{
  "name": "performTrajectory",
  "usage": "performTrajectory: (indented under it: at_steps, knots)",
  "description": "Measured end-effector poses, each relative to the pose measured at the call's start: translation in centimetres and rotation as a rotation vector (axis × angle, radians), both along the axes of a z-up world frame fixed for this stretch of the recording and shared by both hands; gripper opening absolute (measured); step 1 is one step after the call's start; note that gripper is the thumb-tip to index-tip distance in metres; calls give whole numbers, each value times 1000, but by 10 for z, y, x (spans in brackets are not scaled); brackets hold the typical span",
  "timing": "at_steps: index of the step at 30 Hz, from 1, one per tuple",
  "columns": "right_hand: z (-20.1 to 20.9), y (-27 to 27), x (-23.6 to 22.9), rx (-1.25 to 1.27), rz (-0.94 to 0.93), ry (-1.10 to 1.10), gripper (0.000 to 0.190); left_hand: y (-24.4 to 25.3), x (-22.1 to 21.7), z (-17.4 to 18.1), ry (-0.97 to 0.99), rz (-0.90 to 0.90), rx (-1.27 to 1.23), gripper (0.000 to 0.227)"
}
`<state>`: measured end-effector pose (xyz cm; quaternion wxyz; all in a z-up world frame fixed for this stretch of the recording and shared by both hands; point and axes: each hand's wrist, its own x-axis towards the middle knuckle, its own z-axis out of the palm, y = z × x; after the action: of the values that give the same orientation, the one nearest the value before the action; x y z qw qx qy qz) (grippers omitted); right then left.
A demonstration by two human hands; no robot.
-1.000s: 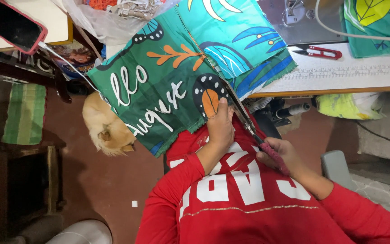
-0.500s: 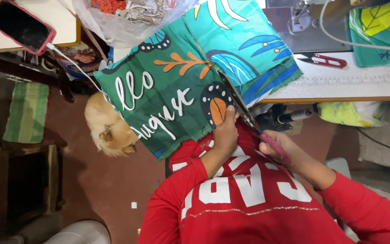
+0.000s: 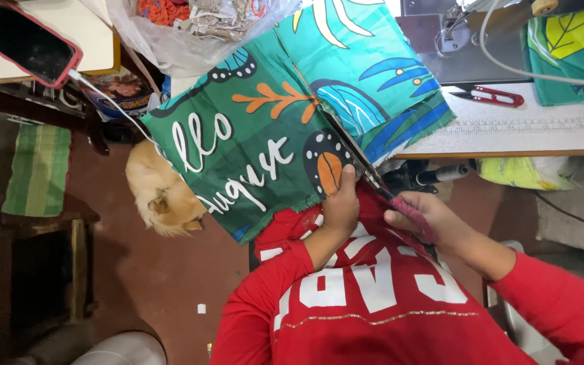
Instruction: Cutting a piece of printed fabric with scissors and preparing it for sewing by folding and aligning the edges.
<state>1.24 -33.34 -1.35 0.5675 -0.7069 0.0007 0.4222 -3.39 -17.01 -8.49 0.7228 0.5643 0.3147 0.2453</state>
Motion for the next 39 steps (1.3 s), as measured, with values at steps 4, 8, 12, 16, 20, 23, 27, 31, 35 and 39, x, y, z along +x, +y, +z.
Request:
performTrajectory:
  at_steps: [4, 8, 12, 16, 20, 23, 27, 31, 35, 39]
  knots:
    - [-11, 0, 18, 47, 24, 6, 36, -2, -5, 27, -53, 10, 90, 39]
    - [1, 18, 26, 106, 57, -52, 38, -4, -3, 13, -76, 28, 58, 38]
    - [4, 23, 28, 123, 81, -60, 42, -2, -2, 5, -82, 2, 43, 39]
    - [21, 37, 30, 43, 75, -76, 42, 3, -4, 21, -113, -34, 2, 40]
    - [17, 38, 40, 16, 108, -132, 41, 7, 0, 18, -106, -63, -25, 38]
    - [13, 36, 49, 3, 133, -129, 41, 15, -5, 26, -112, -93, -67, 34]
    - [16, 43, 55, 22, 114, -86, 45, 14, -6, 37, -47, -141, 26, 36]
    - [9, 49, 60, 17, 119, -83, 45, 15, -7, 39, -70, -134, 26, 30]
    - [20, 55, 64, -8, 154, -108, 48, 11, -3, 43, -84, -142, 68, 24]
    - [-12, 46, 73, -28, 139, -121, 44, 6, -2, 36, -71, -118, 119, 32]
